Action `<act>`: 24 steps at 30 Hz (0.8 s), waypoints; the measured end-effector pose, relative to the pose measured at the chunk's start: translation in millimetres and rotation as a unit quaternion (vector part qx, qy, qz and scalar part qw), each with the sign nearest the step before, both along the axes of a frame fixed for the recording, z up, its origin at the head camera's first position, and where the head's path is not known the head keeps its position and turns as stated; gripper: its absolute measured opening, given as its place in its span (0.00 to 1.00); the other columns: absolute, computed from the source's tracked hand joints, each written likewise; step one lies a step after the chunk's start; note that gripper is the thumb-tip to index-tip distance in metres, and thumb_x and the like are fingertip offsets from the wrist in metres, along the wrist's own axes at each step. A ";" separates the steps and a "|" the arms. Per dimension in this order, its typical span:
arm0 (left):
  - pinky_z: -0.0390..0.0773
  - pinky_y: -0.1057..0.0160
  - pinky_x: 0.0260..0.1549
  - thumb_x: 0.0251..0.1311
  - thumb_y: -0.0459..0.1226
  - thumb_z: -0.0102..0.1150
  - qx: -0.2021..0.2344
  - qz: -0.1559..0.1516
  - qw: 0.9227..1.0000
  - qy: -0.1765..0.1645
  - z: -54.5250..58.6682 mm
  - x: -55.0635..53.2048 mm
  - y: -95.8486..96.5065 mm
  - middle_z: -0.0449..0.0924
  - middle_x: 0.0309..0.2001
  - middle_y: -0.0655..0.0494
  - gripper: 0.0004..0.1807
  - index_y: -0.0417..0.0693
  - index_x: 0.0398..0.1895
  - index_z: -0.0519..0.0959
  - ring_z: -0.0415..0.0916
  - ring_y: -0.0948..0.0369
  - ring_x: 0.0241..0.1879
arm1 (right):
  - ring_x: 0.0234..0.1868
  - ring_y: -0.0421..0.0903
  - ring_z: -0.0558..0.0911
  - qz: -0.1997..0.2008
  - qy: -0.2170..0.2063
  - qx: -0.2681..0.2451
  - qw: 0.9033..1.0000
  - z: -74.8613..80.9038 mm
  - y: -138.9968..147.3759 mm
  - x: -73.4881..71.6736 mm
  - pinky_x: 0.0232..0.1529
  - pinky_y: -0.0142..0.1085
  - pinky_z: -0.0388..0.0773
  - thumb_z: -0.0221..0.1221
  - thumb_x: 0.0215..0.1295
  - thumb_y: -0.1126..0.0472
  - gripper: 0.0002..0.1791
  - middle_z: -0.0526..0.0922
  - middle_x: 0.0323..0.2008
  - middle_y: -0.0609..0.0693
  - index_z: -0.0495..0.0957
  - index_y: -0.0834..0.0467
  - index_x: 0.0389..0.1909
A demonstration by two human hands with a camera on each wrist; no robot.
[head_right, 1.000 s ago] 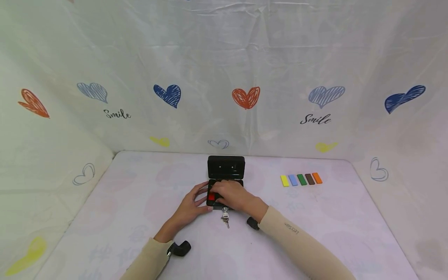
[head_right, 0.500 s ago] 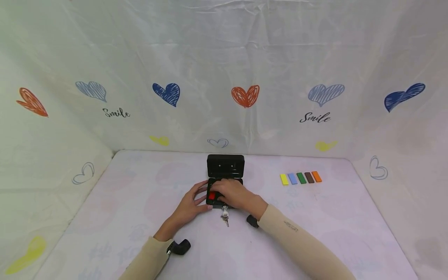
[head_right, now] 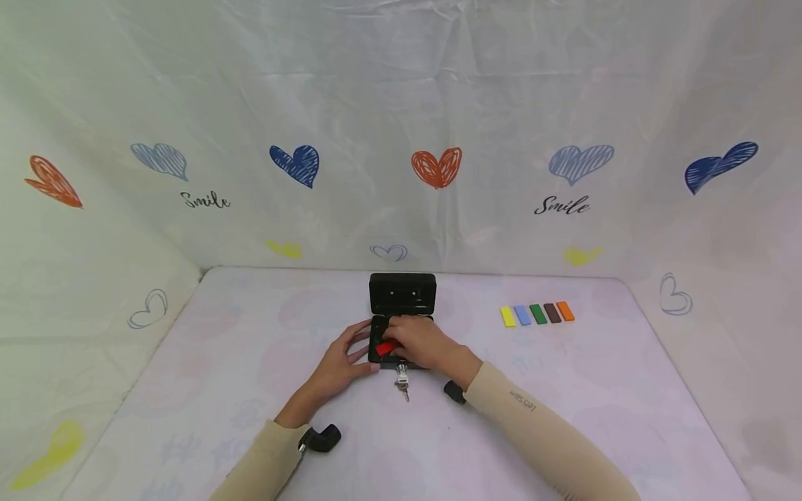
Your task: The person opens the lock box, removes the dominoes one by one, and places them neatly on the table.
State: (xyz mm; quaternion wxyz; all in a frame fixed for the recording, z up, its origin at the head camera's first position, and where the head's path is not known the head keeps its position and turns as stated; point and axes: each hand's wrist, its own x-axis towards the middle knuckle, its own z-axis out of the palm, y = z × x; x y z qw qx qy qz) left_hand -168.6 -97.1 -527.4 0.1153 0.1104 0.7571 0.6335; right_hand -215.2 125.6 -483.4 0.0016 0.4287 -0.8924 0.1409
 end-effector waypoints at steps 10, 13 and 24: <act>0.74 0.51 0.72 0.59 0.25 0.73 0.000 0.001 1.000 -0.003 0.9 -0.4 0.6 0.60 0.79 0.41 0.49 0.50 0.83 0.60 0.61 0.43 0.78 | 0.36 0.39 0.78 -0.009 0.007 0.027 1.000 -0.9 -5.3 -3.6 0.38 0.33 0.84 0.75 0.64 0.54 0.14 0.81 0.36 0.44 0.86 0.55 0.45; 0.74 0.52 0.72 0.59 0.25 0.73 0.003 0.002 1.000 -0.004 0.6 -0.1 0.5 0.60 0.79 0.41 0.49 0.50 0.83 0.60 0.60 0.43 0.79 | 0.35 0.40 0.79 -0.017 -0.003 0.031 0.999 -0.4 -7.7 -3.7 0.37 0.33 0.84 0.74 0.65 0.54 0.11 0.80 0.35 0.44 0.85 0.55 0.42; 0.73 0.51 0.72 0.60 0.27 0.74 0.003 0.000 1.000 -0.008 1.9 -0.1 0.0 0.59 0.80 0.42 0.49 0.50 0.83 0.60 0.60 0.43 0.79 | 0.36 0.41 0.80 -0.036 0.027 0.025 0.999 -0.3 2.4 -1.0 0.40 0.33 0.84 0.71 0.68 0.52 0.13 0.85 0.39 0.45 0.85 0.55 0.45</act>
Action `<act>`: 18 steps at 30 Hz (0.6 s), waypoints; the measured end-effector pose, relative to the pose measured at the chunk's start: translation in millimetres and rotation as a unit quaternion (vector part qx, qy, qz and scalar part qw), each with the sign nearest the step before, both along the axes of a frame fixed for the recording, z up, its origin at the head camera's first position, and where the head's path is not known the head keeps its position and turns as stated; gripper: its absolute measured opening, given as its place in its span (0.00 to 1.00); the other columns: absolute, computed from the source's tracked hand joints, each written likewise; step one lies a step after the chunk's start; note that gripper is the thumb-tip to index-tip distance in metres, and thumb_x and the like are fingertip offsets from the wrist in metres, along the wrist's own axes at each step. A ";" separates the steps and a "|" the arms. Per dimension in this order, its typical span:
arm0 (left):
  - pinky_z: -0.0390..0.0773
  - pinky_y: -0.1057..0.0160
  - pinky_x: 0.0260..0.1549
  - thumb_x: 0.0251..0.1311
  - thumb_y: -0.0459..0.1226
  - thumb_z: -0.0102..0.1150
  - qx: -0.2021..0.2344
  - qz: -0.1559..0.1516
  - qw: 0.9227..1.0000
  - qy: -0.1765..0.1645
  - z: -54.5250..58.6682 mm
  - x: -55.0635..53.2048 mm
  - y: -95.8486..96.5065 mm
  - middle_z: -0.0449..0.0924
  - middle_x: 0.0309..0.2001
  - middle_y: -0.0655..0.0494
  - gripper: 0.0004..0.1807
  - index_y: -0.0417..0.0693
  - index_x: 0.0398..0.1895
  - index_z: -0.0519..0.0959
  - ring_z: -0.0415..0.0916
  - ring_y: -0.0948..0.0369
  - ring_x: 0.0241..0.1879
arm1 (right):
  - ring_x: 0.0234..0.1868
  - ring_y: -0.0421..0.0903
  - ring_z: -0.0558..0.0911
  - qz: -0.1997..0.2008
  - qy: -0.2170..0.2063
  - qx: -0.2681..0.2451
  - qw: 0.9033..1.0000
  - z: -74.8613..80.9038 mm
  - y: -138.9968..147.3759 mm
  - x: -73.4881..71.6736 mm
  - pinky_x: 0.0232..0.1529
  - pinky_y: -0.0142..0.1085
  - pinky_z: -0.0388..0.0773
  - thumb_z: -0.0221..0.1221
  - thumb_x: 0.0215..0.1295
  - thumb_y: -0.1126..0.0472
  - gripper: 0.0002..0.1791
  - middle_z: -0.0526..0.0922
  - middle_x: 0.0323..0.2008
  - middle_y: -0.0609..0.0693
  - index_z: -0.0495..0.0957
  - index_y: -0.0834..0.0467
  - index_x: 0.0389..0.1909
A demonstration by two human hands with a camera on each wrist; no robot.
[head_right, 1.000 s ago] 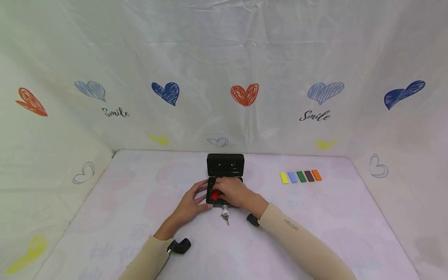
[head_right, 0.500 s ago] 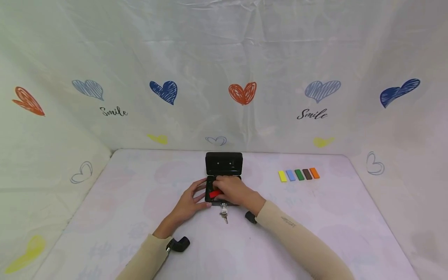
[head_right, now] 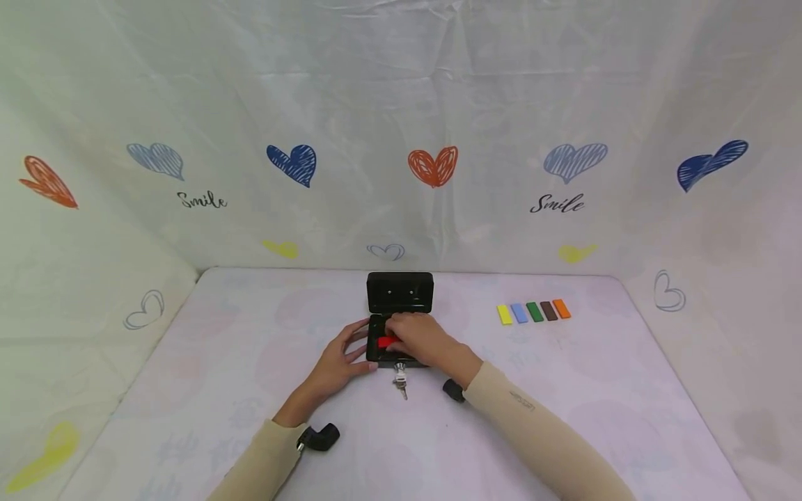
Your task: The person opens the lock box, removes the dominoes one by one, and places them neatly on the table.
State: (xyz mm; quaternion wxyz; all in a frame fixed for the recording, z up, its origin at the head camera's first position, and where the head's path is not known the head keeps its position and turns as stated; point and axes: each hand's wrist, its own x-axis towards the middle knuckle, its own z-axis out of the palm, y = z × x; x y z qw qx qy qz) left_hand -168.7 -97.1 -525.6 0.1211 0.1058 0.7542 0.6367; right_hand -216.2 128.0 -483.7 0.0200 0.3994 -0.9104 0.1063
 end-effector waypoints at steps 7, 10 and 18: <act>0.73 0.50 0.72 0.60 0.26 0.73 -0.003 0.002 1.000 0.000 1.0 0.4 0.7 0.60 0.79 0.42 0.49 0.50 0.83 0.60 0.61 0.43 0.78 | 0.40 0.44 0.82 0.010 0.060 0.000 0.998 3.8 12.8 7.3 0.45 0.36 0.86 0.71 0.69 0.53 0.13 0.84 0.41 0.47 0.87 0.55 0.48; 0.73 0.50 0.72 0.59 0.25 0.73 -0.003 0.003 1.000 -0.001 0.5 0.3 0.8 0.60 0.79 0.43 0.49 0.50 0.82 0.61 0.61 0.44 0.78 | 0.40 0.45 0.82 0.000 0.064 0.006 0.998 5.4 16.6 10.0 0.46 0.37 0.87 0.71 0.69 0.53 0.13 0.84 0.42 0.48 0.86 0.56 0.48; 0.74 0.51 0.72 0.59 0.25 0.74 -0.002 0.005 1.000 -0.001 0.6 -0.4 1.4 0.60 0.80 0.43 0.49 0.50 0.82 0.61 0.61 0.44 0.78 | 0.37 0.44 0.81 -0.012 0.092 0.011 0.996 5.0 25.5 11.7 0.42 0.37 0.88 0.69 0.72 0.54 0.13 0.82 0.40 0.49 0.84 0.59 0.47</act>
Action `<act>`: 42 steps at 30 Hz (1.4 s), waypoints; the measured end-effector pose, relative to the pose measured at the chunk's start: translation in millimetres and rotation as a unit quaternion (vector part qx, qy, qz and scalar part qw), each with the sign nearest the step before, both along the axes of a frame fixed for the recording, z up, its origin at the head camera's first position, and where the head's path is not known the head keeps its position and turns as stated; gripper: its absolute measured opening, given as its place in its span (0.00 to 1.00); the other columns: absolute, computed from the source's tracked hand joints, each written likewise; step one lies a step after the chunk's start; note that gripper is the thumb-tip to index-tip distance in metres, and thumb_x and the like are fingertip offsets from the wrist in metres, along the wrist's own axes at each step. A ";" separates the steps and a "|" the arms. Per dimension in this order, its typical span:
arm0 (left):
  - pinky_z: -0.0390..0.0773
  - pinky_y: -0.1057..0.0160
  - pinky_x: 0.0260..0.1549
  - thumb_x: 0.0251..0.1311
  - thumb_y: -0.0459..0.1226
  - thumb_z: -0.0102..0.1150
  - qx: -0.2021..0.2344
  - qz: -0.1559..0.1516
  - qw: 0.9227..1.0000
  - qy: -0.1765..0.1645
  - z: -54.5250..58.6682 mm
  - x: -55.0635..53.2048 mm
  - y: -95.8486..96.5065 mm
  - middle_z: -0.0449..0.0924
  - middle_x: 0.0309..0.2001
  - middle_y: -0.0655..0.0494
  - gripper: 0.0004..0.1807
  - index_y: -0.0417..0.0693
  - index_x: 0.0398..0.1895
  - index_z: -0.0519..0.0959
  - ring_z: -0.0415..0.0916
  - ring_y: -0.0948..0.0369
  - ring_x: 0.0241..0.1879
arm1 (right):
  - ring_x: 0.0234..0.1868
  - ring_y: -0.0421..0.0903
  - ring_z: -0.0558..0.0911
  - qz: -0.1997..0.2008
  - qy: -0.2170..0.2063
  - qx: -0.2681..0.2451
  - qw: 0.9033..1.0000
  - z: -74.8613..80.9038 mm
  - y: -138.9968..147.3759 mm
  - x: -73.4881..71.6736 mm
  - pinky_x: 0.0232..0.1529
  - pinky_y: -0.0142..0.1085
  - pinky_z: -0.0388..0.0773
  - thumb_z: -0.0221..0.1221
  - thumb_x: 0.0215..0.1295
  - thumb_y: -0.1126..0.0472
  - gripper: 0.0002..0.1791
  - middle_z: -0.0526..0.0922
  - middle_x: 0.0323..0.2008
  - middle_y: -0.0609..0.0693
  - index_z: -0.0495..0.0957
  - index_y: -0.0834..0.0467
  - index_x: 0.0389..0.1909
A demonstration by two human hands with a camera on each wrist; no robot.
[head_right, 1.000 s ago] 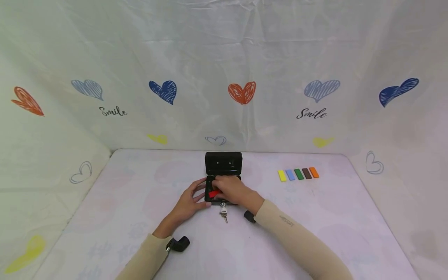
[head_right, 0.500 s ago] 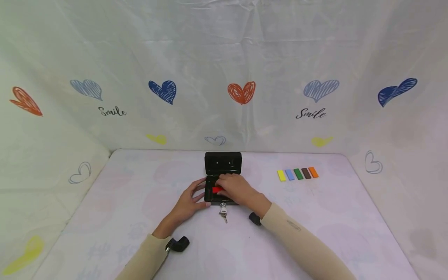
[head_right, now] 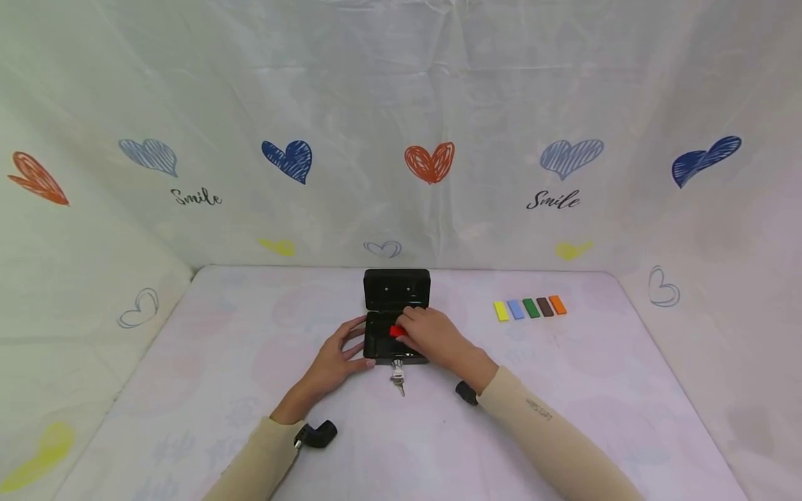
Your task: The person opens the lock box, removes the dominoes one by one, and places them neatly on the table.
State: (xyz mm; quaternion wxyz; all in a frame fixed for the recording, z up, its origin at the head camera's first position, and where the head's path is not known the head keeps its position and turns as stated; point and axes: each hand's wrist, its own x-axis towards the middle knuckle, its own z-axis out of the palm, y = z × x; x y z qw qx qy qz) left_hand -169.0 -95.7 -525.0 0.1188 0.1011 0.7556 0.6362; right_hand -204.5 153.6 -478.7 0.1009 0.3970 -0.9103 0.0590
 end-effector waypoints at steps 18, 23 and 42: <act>0.76 0.54 0.70 0.57 0.24 0.75 -0.004 0.007 1.000 -0.001 -1.2 -2.0 1.7 0.62 0.78 0.43 0.50 0.52 0.82 0.62 0.62 0.43 0.78 | 0.35 0.45 0.78 -0.082 -0.024 -0.024 0.996 -1.4 12.7 1.8 0.40 0.37 0.87 0.68 0.72 0.54 0.15 0.80 0.38 0.50 0.82 0.60 0.50; 0.76 0.54 0.70 0.57 0.24 0.75 -0.003 0.010 1.000 0.000 -2.0 -2.1 2.2 0.62 0.78 0.42 0.50 0.52 0.82 0.62 0.62 0.43 0.78 | 0.36 0.46 0.79 -0.090 -0.010 -0.024 0.996 -1.8 19.2 2.3 0.40 0.38 0.87 0.70 0.70 0.52 0.17 0.81 0.38 0.50 0.82 0.60 0.49; 0.75 0.53 0.71 0.57 0.24 0.75 -0.001 0.011 1.000 0.001 -4.3 -1.4 2.2 0.62 0.79 0.43 0.50 0.49 0.82 0.62 0.61 0.42 0.78 | 0.38 0.48 0.78 -0.121 0.101 0.021 0.987 -2.9 64.8 7.6 0.39 0.39 0.79 0.75 0.64 0.53 0.16 0.81 0.37 0.51 0.84 0.59 0.44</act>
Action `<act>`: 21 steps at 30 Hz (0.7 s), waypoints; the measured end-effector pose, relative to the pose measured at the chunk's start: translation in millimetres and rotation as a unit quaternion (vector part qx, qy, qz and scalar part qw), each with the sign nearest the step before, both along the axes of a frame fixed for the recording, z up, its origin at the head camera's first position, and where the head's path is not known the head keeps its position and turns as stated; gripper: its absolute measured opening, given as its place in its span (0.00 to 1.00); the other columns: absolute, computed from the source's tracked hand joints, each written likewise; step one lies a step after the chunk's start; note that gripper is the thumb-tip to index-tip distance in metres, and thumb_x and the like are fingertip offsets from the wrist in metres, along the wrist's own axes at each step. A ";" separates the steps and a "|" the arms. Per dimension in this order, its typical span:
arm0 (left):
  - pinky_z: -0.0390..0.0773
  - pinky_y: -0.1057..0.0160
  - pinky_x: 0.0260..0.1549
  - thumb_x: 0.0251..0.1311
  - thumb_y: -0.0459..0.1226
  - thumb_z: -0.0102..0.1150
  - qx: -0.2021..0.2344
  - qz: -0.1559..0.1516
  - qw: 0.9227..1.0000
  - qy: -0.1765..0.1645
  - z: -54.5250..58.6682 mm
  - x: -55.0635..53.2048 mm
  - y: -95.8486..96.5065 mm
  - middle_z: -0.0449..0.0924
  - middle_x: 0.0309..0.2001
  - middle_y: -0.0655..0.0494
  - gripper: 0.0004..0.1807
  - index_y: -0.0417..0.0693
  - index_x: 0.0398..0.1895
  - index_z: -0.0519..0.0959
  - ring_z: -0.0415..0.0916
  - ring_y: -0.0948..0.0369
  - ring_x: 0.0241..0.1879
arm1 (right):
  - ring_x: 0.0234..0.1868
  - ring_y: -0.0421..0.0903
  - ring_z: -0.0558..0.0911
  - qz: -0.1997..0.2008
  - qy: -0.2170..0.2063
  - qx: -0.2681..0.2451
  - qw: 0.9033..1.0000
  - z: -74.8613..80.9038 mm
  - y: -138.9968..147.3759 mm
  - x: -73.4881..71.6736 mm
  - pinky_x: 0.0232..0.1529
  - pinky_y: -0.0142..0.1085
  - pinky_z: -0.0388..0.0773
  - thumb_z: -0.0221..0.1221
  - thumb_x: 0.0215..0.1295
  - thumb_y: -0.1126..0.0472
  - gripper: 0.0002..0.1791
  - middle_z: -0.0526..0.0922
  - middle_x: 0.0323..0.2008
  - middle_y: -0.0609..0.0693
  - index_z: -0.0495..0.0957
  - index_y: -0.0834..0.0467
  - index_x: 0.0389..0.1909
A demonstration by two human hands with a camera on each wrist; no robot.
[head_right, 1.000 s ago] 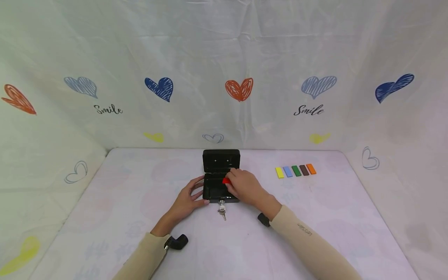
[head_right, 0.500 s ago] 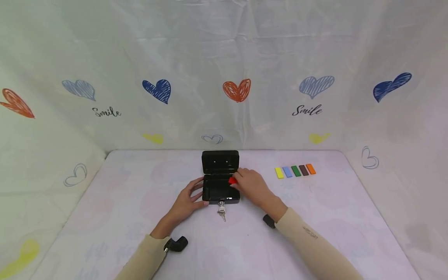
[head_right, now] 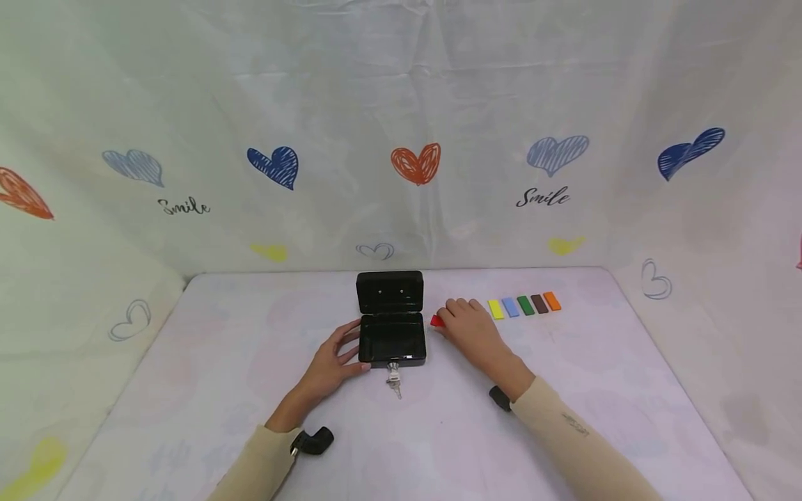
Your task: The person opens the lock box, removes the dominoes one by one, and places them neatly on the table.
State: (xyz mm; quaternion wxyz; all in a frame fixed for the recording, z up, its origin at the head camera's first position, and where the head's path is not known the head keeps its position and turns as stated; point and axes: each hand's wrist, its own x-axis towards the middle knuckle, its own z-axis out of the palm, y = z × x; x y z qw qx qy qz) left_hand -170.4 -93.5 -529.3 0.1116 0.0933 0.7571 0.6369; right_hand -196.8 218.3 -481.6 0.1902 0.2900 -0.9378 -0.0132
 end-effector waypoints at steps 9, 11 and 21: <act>0.75 0.51 0.71 0.56 0.24 0.75 -0.001 0.003 1.000 0.005 -0.7 1.2 -0.5 0.62 0.79 0.42 0.50 0.49 0.81 0.63 0.61 0.41 0.78 | 0.38 0.50 0.79 -0.004 0.013 -0.013 1.000 -1.3 26.5 -0.5 0.39 0.41 0.79 0.77 0.61 0.57 0.17 0.81 0.37 0.53 0.83 0.61 0.45; 0.74 0.51 0.72 0.56 0.24 0.75 0.000 0.004 1.000 0.004 -0.9 1.4 -0.7 0.62 0.79 0.42 0.50 0.49 0.82 0.63 0.61 0.41 0.78 | 0.37 0.51 0.79 -0.004 0.016 -0.021 1.000 -0.5 31.7 0.0 0.39 0.42 0.79 0.77 0.60 0.58 0.18 0.81 0.37 0.53 0.83 0.61 0.44; 0.74 0.51 0.71 0.56 0.24 0.76 0.003 -0.001 1.000 0.001 -1.5 1.1 -0.6 0.61 0.79 0.42 0.50 0.50 0.82 0.62 0.60 0.41 0.78 | 0.33 0.52 0.78 -0.003 0.048 -0.068 0.997 -1.5 59.5 2.6 0.35 0.43 0.79 0.79 0.55 0.63 0.18 0.78 0.32 0.53 0.82 0.64 0.40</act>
